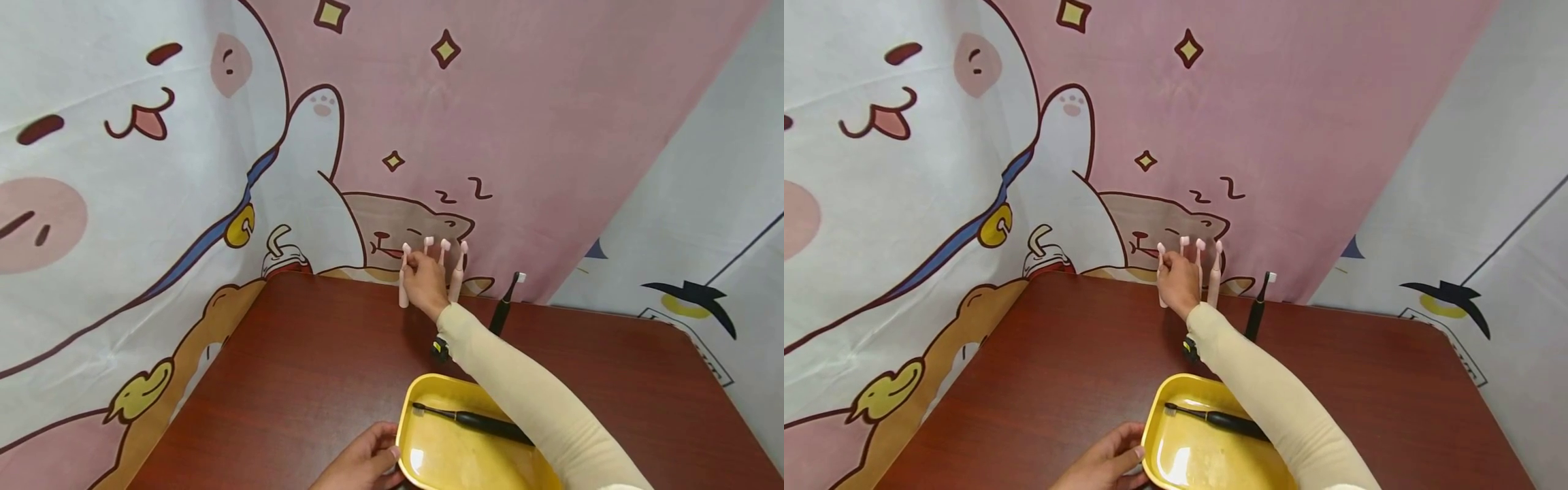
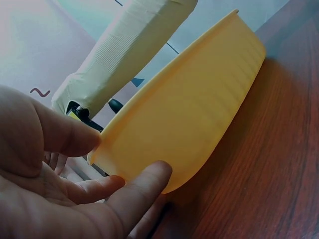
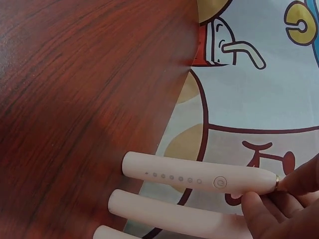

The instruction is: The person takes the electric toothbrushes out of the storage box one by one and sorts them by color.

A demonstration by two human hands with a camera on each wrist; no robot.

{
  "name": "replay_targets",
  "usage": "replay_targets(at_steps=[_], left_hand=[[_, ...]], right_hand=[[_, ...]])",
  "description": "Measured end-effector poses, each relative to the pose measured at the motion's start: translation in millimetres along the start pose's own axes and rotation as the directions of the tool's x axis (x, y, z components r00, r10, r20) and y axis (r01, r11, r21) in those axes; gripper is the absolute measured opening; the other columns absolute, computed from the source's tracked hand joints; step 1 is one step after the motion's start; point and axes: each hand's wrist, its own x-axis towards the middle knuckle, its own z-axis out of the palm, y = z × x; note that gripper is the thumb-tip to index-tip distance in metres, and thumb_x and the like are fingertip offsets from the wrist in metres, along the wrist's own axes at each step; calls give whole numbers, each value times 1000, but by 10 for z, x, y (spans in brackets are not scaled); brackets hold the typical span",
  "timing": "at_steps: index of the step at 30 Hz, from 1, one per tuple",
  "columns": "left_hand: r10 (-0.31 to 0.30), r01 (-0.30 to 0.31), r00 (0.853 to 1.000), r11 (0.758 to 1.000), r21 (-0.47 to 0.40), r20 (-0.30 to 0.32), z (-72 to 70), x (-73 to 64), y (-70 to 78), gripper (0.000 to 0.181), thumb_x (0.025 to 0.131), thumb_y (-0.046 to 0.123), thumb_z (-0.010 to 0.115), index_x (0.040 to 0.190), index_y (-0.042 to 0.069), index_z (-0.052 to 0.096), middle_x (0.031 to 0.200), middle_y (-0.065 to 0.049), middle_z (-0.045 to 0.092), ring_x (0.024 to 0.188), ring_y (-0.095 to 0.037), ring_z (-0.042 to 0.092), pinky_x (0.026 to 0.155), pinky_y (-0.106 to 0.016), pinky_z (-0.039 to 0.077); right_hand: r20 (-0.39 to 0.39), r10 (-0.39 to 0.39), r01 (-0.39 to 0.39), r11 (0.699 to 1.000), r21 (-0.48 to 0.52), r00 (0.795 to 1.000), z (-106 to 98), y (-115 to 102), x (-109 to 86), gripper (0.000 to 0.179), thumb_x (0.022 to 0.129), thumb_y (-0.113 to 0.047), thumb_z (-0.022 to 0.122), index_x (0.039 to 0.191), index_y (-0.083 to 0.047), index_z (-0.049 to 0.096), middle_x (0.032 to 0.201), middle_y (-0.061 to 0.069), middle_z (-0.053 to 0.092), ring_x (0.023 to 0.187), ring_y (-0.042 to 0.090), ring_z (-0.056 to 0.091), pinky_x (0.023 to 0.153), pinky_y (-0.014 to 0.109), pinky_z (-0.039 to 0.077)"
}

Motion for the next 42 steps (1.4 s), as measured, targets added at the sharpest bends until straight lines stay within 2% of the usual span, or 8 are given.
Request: replay_targets(at_steps=[9,16,21,28,33,39,42], left_hand=[[-10,10,1000,1000,-13,-2,-2,10,-9,40,102,7,52,136,-10,41,120,-21,57,107,-24,61,88,-31,57],[-6,6,1000,1000,-11,-7,1,21,-24,41,101,6,52,137,-11,39,120,-21,56,107,-24,61,89,-32,57],[10,-10,1000,1000,-7,12,1,18,-10,42,102,7,51,137,-12,39,120,-20,56,105,-22,60,87,-29,56],[-6,6,1000,1000,13,-9,21,2,-1,41,101,7,52,136,-11,40,119,-21,56,104,-23,61,88,-32,57],[-9,9,1000,1000,14,-13,27,2,-3,42,101,8,53,136,-11,40,119,-21,56,104,-23,61,87,-32,57],[-16,16,1000,1000,13,-8,28,2,1,45,101,8,53,138,-12,37,121,-22,55,104,-22,61,86,-30,57],[-19,19,1000,1000,19,-7,41,1,-2,47,101,9,53,140,-13,36,122,-22,56,105,-22,61,87,-29,57]], right_hand=[[-10,19,-19,1000,-23,1000,-33,-34,22,20,94,-11,61,111,-6,70,101,7,75,93,25,69,82,39,57],[-34,-20,18,998,-55,999,-73,-74,47,28,93,-12,63,121,-8,69,111,8,74,102,28,68,90,42,55],[-30,-20,18,999,-44,999,-144,-133,50,30,93,-12,64,122,-7,69,110,8,74,100,29,69,90,43,54],[-10,-1,1,999,-42,1000,-214,-151,30,32,93,-14,63,124,-11,69,111,4,75,101,26,70,89,40,55],[3,11,-10,999,-45,1000,-314,-160,-22,36,92,-16,63,127,-13,68,113,5,74,104,25,70,91,40,55],[60,30,-33,998,46,998,-533,-167,-183,38,92,-20,66,128,-6,66,117,9,72,107,23,69,92,41,56],[84,15,-21,997,72,996,-683,-202,-281,38,92,-24,66,127,-10,66,119,6,72,105,20,69,90,40,57]])
